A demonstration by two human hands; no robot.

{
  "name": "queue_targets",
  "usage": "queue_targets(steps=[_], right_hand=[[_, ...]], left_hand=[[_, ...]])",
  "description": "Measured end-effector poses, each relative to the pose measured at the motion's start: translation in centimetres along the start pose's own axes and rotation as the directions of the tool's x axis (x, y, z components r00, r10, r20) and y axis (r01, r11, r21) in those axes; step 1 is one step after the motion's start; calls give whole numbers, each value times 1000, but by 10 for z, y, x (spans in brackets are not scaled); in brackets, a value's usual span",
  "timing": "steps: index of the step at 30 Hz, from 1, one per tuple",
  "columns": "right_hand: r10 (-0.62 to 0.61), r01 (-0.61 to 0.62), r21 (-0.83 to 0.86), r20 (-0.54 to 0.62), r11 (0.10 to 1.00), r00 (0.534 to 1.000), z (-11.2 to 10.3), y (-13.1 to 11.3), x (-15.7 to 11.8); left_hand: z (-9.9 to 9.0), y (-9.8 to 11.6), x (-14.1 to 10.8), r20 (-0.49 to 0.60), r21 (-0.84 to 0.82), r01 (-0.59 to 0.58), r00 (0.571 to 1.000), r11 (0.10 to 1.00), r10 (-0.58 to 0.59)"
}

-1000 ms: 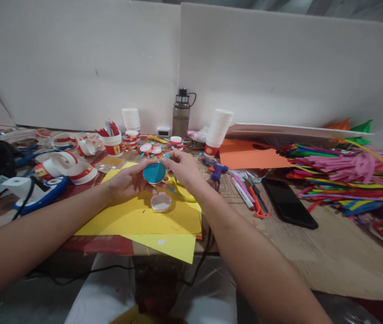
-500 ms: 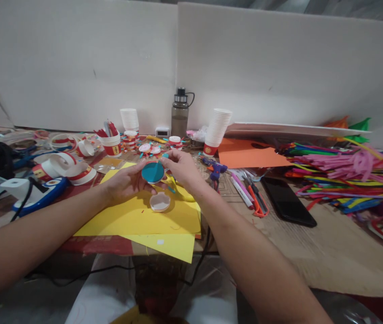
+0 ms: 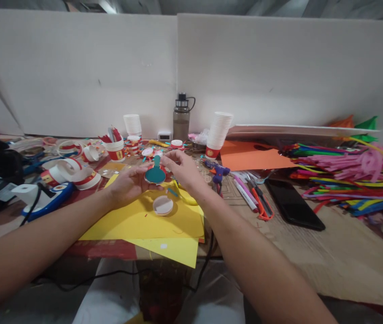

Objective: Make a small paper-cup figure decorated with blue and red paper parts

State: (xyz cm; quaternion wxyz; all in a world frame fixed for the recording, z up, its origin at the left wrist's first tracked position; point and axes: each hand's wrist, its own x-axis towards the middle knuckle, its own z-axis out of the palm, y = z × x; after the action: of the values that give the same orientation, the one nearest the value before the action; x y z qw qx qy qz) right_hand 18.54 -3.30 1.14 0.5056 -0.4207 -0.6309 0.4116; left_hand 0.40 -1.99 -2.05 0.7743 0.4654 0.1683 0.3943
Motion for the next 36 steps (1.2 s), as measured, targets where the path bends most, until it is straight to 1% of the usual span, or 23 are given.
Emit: queue_targets(steps=[2,4,7,9,12,16,19,21,23,24,26,28,30,32,33,34,36], right_hand=[[-5,7,-84,18,996,1000,1,-3,-2],[-20,28,-214,35,976,999,2,-6,-4],[-82,95,-408,50,908,995,5,-5,-7],[-117,131,-469,59,874,991,8,-1,-7],[-131,142,-482,57,864,990,11,8,-7],[-134,156,-462,81,873,988,13,12,-7],[-98,130,-417,98,899,990,8,2,-7],[-83,97,-411,52,907,995,2,-8,-6],[-92,91,-451,20,888,996,-6,-14,-6],[-91,93,-502,29,860,995,-9,-16,-6],[-44,104,-638,109,763,993,-13,-16,-6],[74,110,-775,197,622,978,-13,-13,-8],[195,140,-882,249,450,949,-7,-10,-11],[273,174,-942,254,287,928,1,-9,-13],[298,186,-955,251,229,921,5,-9,-14],[320,188,-964,241,188,916,8,-10,-14],[357,163,-976,205,144,911,13,-13,-15]], left_hand=[[1,0,0,-20,-4,-16,1000,1000,16],[1,0,0,-50,-11,-33,998,999,33],[0,-2,1,-64,-29,-55,997,998,53],[-1,-3,2,-48,-33,-60,997,998,58],[0,-5,2,-45,-6,-63,997,998,63],[4,-7,2,-110,81,-93,989,992,102],[4,-7,4,-191,143,-107,972,984,134],[2,-5,6,-240,177,-112,959,978,153],[-2,-3,8,-275,197,-114,947,974,167],[-4,-2,9,-297,201,-118,939,972,175],[-8,1,10,-336,206,-128,922,970,193],[-10,3,11,-360,210,-138,910,968,208],[-10,4,12,-375,217,-147,900,965,221],[-10,5,12,-389,224,-155,891,962,234],[-10,5,12,-398,228,-161,885,960,243],[-11,4,13,-402,231,-166,881,959,250],[-12,2,14,-407,231,-175,876,957,258]])
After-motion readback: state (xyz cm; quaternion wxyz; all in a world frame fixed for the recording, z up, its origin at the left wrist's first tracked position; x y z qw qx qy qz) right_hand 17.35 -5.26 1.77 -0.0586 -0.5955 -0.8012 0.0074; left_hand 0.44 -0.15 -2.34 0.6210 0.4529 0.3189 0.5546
